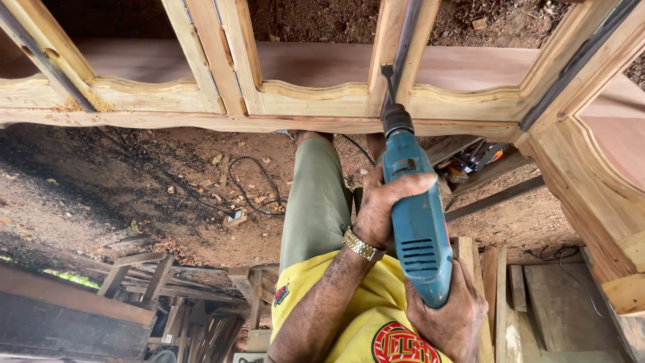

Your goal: The person uses a corded electric drill to create holes in the vertical stiles of a wooden cabinet frame. They systematically drill multiple holes along the frame's joints while standing on a dirt floor.

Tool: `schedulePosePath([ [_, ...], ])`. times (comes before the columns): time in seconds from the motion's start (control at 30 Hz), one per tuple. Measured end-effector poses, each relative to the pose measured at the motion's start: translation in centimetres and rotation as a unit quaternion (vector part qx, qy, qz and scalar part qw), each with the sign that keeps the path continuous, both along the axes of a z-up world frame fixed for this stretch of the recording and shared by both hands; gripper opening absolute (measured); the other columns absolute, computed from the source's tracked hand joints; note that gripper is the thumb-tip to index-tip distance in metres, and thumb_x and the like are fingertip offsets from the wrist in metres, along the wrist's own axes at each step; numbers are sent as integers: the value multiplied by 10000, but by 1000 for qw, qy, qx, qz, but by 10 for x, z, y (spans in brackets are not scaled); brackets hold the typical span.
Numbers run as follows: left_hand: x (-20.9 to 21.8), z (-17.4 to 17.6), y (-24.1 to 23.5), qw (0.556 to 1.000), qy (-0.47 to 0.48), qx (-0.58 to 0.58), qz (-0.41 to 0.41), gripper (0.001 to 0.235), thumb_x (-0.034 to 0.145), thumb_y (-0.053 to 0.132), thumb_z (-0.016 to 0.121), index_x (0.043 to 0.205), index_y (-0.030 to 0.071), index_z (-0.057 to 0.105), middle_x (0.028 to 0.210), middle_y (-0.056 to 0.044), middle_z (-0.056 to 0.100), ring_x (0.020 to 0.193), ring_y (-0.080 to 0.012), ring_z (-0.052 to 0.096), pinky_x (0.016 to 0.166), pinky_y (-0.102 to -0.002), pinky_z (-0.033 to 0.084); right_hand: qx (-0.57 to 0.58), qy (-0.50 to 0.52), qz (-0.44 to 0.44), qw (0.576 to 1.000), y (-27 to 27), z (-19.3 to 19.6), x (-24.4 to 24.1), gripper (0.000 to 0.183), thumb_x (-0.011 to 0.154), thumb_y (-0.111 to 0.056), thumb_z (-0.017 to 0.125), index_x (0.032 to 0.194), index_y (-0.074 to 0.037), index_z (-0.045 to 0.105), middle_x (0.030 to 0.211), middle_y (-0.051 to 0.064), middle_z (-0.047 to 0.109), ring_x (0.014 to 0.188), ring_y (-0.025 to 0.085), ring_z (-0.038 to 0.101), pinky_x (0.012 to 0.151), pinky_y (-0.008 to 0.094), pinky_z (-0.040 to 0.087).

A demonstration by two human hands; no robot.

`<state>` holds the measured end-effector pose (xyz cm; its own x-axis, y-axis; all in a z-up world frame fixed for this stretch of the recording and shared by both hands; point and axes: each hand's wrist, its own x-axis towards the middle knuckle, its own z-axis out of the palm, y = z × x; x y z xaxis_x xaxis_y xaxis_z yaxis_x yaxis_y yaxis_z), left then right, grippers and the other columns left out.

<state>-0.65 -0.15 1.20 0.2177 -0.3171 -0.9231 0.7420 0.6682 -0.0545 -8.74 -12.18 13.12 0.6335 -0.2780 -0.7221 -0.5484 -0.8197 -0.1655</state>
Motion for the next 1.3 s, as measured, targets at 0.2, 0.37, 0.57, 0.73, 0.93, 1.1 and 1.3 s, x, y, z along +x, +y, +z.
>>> schedulePosePath([
  [0.2, -11, -3, -8, 996, -33, 53, -67, 631, 685, 287, 844, 1192, -8, 611, 928, -104, 701, 760, -192, 700, 673, -356, 623, 8, 7, -65, 998, -12, -12, -30, 404, 653, -204, 835, 936, -28, 607, 776, 157, 645, 690, 394, 682, 621, 461, 546],
  [0.37, -18, -3, -10, 996, -34, 49, -60, 637, 693, 281, 851, 1192, -31, 606, 933, -112, 688, 770, -204, 692, 686, -368, 616, 12, 6, -58, 998, -15, -12, -33, 389, 646, -177, 834, 915, -25, 599, 792, 166, 623, 705, 395, 667, 625, 451, 538],
  [0.57, -17, -3, -11, 998, -20, 41, -49, 665, 674, 283, 847, 1215, -12, 599, 957, -117, 684, 799, -210, 699, 695, -381, 625, 32, 6, -63, 997, -17, -12, -28, 413, 631, -169, 827, 947, -17, 608, 796, 152, 617, 683, 363, 673, 620, 436, 543],
  [0.73, -18, -3, -11, 998, -24, 38, -45, 669, 681, 286, 846, 1220, -21, 598, 961, -121, 678, 803, -214, 695, 694, -380, 622, 26, -5, -53, 998, -20, -14, -35, 430, 630, -177, 828, 975, -23, 623, 827, 142, 636, 704, 346, 687, 632, 427, 551],
  [0.93, -19, -4, -12, 998, -27, 41, -43, 656, 691, 279, 843, 1217, -27, 598, 955, -124, 678, 799, -213, 694, 698, -378, 619, 26, 5, -48, 998, -23, -15, -37, 436, 612, -195, 842, 961, -42, 630, 825, 132, 643, 702, 340, 692, 633, 428, 556],
  [1.1, -23, -6, -14, 999, -23, 26, -16, 633, 696, 254, 840, 1207, -31, 596, 950, -133, 679, 779, -220, 695, 685, -381, 620, 23, 11, -40, 999, -27, -15, -39, 447, 626, -197, 814, 1000, -42, 624, 845, 133, 642, 714, 346, 686, 644, 441, 557],
  [1.3, -10, -4, -4, 1000, -17, -1, 17, 547, 737, 241, 827, 1172, -3, 602, 935, -111, 681, 759, -202, 692, 676, -368, 616, -7, 86, 5, 996, -19, -7, -19, 530, 608, -283, 845, 1013, -34, 612, 902, 162, 648, 814, 404, 682, 689, 507, 559],
])
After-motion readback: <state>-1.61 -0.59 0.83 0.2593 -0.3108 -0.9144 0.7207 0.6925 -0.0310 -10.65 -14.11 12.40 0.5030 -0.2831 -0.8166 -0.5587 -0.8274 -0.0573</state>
